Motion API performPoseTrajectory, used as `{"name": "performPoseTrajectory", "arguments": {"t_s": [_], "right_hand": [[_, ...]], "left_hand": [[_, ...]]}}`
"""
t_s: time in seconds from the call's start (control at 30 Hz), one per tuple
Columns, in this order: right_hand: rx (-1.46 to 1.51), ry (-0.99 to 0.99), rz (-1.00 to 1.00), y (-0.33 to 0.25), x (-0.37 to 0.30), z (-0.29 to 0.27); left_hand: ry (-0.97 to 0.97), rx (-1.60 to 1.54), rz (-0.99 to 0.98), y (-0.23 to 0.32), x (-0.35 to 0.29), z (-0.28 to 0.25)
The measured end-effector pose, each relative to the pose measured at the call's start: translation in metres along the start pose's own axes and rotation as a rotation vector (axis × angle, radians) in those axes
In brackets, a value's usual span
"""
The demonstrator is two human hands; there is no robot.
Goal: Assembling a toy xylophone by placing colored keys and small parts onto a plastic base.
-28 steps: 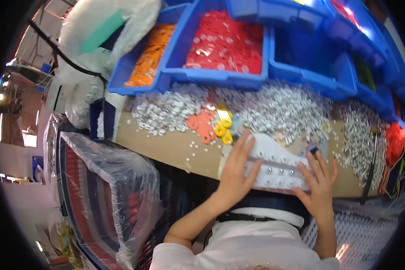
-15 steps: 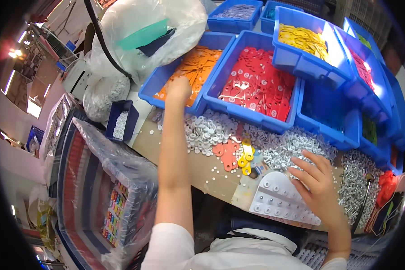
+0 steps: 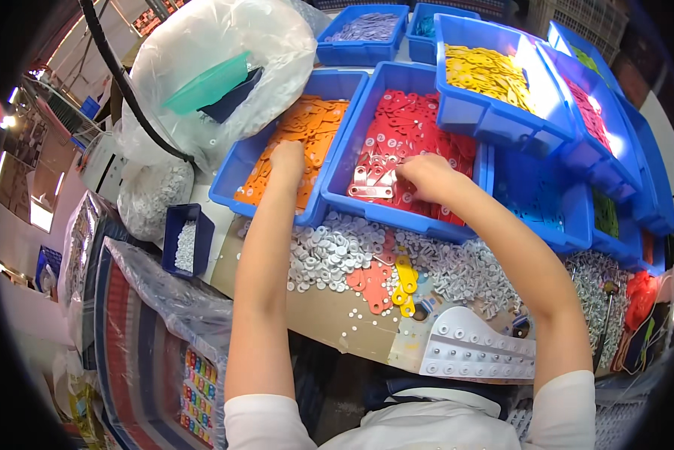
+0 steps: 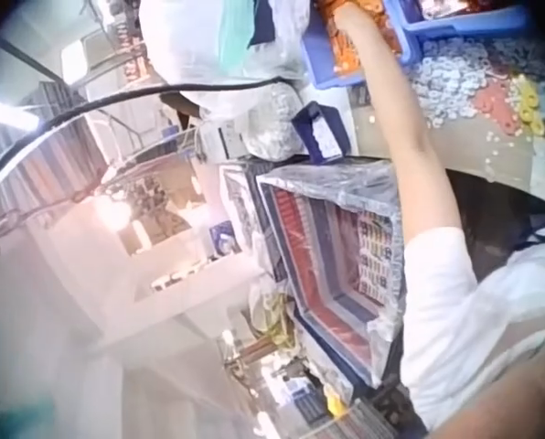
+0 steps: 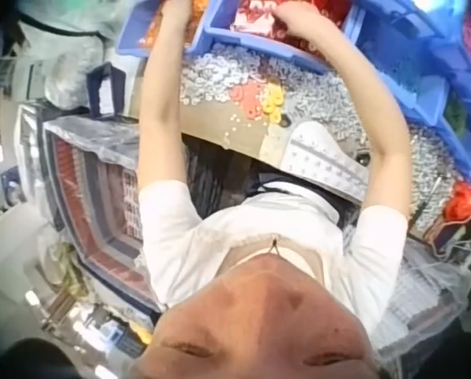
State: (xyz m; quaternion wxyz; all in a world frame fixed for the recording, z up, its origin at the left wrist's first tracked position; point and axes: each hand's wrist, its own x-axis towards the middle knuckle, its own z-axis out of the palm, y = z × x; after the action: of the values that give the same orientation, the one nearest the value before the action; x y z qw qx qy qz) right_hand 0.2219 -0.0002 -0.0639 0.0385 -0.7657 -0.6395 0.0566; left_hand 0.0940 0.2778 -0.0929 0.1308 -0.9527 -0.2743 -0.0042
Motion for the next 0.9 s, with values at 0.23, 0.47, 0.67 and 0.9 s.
{"name": "performPoseTrajectory", "arguments": {"t_s": [0.23,0.47,0.67,0.9], "right_hand": [[0.405,0.014,-0.028,0.027,-0.019,-0.01],[0.686,0.726,0.28,-0.04,-0.142,-0.041],[1.318,0.533,0.819,-0.086,-0.268,-0.02],[0.844,0.583,0.637,-0.148,-0.306,0.011]], "left_hand": [[0.371,-0.358,-0.303,-0.004,0.001,-0.01],[0.657,-0.993,-0.084,-0.01,-0.021,-0.023],[0.474,-1.714,-0.111,0.071,-0.12,-0.114],[0.008,-1.667,-0.105,0.151,-0.277,-0.095]]}}
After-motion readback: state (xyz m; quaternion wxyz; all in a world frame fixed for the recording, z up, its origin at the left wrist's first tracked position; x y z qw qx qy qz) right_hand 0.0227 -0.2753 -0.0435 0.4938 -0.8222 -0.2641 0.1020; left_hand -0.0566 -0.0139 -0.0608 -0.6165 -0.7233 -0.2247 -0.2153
